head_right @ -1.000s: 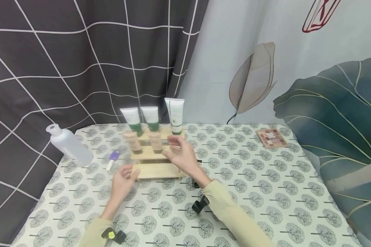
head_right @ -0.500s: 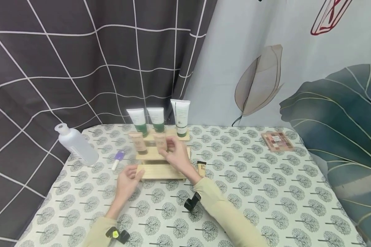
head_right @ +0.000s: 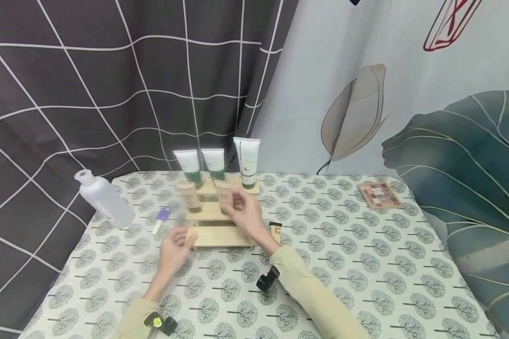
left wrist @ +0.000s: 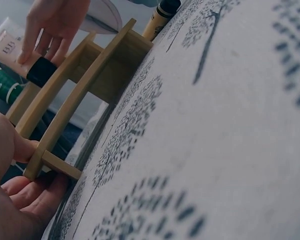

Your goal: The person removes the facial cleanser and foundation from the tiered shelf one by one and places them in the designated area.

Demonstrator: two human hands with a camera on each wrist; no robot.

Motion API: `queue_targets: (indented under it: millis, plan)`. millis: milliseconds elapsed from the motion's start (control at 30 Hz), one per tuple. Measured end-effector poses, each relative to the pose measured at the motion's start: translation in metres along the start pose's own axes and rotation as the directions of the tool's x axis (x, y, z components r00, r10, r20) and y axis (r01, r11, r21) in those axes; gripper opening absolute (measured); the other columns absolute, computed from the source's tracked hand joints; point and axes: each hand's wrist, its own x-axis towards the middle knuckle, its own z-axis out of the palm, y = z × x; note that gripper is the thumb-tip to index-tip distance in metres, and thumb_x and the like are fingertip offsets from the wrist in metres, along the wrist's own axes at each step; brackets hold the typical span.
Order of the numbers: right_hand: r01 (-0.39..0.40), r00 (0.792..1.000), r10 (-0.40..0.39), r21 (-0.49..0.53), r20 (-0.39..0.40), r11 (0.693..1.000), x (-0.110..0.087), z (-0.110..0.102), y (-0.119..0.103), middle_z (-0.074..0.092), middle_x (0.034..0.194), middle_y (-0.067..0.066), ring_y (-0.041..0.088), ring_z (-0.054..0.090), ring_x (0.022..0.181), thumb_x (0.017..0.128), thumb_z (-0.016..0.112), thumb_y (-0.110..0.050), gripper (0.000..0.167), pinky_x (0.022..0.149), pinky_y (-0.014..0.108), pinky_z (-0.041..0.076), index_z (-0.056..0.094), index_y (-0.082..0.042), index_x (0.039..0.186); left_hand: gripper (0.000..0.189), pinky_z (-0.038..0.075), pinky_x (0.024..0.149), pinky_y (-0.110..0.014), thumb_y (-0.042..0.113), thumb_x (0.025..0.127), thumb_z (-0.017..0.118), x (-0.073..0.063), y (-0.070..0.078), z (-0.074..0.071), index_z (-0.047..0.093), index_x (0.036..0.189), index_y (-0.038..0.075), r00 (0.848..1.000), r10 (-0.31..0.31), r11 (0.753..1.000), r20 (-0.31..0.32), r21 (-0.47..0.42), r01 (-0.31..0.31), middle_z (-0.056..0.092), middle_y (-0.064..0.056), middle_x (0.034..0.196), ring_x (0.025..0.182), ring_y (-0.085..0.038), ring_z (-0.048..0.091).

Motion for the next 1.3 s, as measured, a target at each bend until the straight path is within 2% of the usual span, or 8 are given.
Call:
queue_targets:
  millis: [233,567,900,1100,1200,1300]
  plan:
    - [0.025,1.0,-0.025,0.004,-0.017,1.0,-0.006,-0.013,0.002,0.071,0.113,0.021,0.029,0.071,0.103,0.085,0.079,-0.004,0.038,0.094,0.029,0.059,0.063,0.001,0.12,0.038,0.061,0.081,-0.024,0.01,0.09,0.074,0.0,-0.001,0.001,0.061,0.123,-0.004,1.0,0.002,1.0,0.0,0.004,-0.002,0.072,-0.024,0.116,0.099,-0.033,0.072]
    - [0.108,0.994,-0.108,0.045,-0.016,0.993,-0.013,-0.035,0.005,0.071,0.113,0.023,0.017,0.069,0.097,0.086,0.078,-0.005,0.04,0.09,0.021,0.059,0.063,0.004,0.122,0.038,0.06,0.081,-0.021,0.01,0.091,0.074,0.0,0.001,0.001,0.061,0.124,-0.004,1.0,-0.006,1.0,0.001,0.006,0.006,0.072,-0.024,0.116,0.099,-0.032,0.072]
    - [0.116,0.991,-0.117,-0.015,-0.069,0.993,-0.02,-0.056,0.01,0.071,0.113,0.021,0.013,0.069,0.097,0.085,0.08,-0.006,0.043,0.088,0.02,0.059,0.061,0.003,0.122,0.037,0.061,0.088,-0.034,0.01,0.091,0.073,-0.001,0.002,0.001,0.061,0.123,-0.005,1.0,0.01,1.0,0.002,0.009,-0.01,0.071,-0.025,0.117,0.1,-0.033,0.072]
    - [0.121,0.99,-0.122,-0.021,-0.075,0.992,-0.026,-0.068,0.011,0.07,0.115,0.023,0.012,0.069,0.097,0.086,0.079,-0.007,0.047,0.088,0.019,0.059,0.057,0.003,0.127,0.037,0.06,0.082,-0.023,0.011,0.091,0.074,-0.002,0.001,0.001,0.061,0.123,-0.004,1.0,0.006,1.0,-0.002,0.016,-0.006,0.072,-0.024,0.115,0.098,-0.032,0.072]
    - [0.095,0.992,-0.096,-0.019,-0.079,0.995,-0.03,-0.074,0.01,0.07,0.116,0.023,0.016,0.069,0.099,0.088,0.078,-0.008,0.048,0.089,0.019,0.058,0.055,0.003,0.129,0.037,0.058,0.079,-0.018,0.011,0.091,0.074,-0.003,0.001,0.0,0.061,0.123,-0.004,1.0,0.002,1.0,-0.002,0.015,-0.002,0.072,-0.024,0.114,0.098,-0.032,0.072]
    - [0.083,0.993,-0.085,-0.024,-0.087,0.996,-0.033,-0.08,0.011,0.07,0.116,0.023,0.014,0.07,0.098,0.088,0.077,-0.008,0.049,0.089,0.018,0.058,0.055,0.003,0.13,0.036,0.058,0.079,-0.017,0.011,0.091,0.074,-0.003,0.002,0.0,0.061,0.122,-0.004,1.0,0.0,1.0,0.0,0.011,0.0,0.072,-0.024,0.115,0.099,-0.032,0.072]
